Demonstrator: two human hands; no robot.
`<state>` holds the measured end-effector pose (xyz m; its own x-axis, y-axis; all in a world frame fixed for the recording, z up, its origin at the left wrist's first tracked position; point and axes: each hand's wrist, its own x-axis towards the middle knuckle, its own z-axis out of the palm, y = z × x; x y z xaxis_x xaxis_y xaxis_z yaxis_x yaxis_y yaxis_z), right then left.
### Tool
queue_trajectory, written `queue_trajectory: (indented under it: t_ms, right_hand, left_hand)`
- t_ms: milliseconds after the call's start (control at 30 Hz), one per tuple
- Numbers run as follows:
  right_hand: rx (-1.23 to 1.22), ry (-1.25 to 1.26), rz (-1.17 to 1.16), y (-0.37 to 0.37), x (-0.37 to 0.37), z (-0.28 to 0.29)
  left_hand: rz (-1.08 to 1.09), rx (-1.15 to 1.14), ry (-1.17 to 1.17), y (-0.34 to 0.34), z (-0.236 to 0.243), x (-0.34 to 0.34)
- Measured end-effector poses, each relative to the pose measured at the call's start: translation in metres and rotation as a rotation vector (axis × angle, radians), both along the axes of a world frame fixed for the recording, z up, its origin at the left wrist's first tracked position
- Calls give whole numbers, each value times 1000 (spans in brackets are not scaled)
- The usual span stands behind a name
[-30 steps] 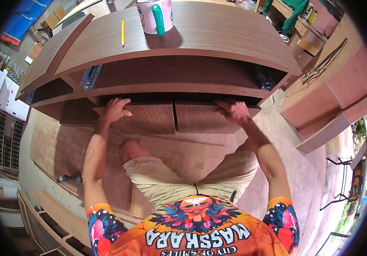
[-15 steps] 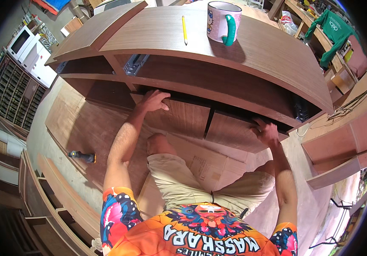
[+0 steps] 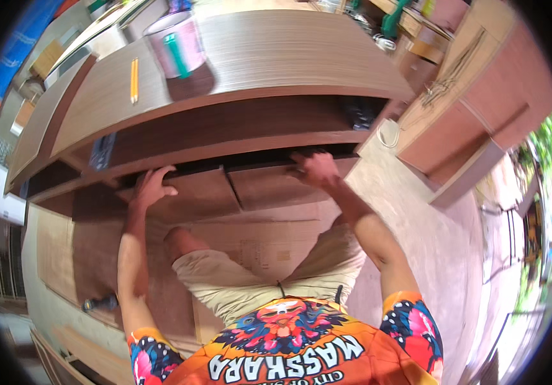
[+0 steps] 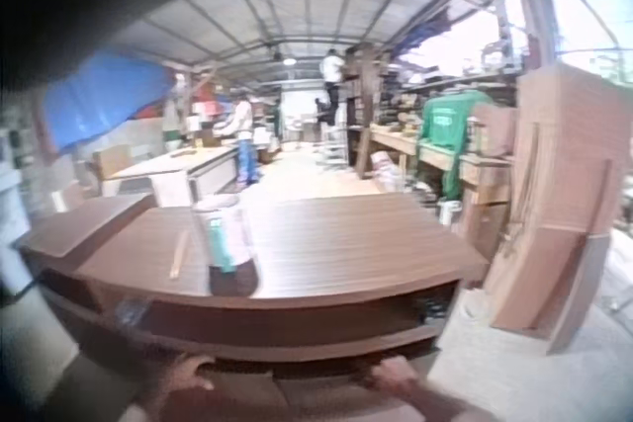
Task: The person positions a wood panel on a table saw and makes a cut. They then carry the cut panel to a partially assembled cabinet on the floor and slide it into a shelf slot.
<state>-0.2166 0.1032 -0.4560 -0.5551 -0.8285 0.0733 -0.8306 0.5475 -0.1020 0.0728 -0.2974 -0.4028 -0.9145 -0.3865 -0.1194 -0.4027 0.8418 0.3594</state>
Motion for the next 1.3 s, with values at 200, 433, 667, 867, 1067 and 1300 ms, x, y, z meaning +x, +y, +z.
queue_trajectory:
  t_ms: [200, 433, 667, 867, 1067, 1300]
  right_hand:
    - [-470, 196, 150, 3, 17, -9]
    - [-1157, 209, -358, 79, 39, -59]
    - [-1022, -299, -711, 82, 21, -106]
    - [-1080, -437, -809, 81, 9, -142]
    - [-1206, -333, -745, 76, 7, -153]
    - [-1206, -377, -706, 74, 12, -145]
  left_hand:
    - [-103, -59, 178, 53, -16, -38]
    - [-265, -148, 278, 109, -12, -76]
    - [-289, -194, 260, 119, -27, -84]
    - [-366, -242, 193, 126, -23, -103]
    - [-378, -213, 250, 135, -21, -107]
    - [-329, -73, 260, 133, -23, -97]
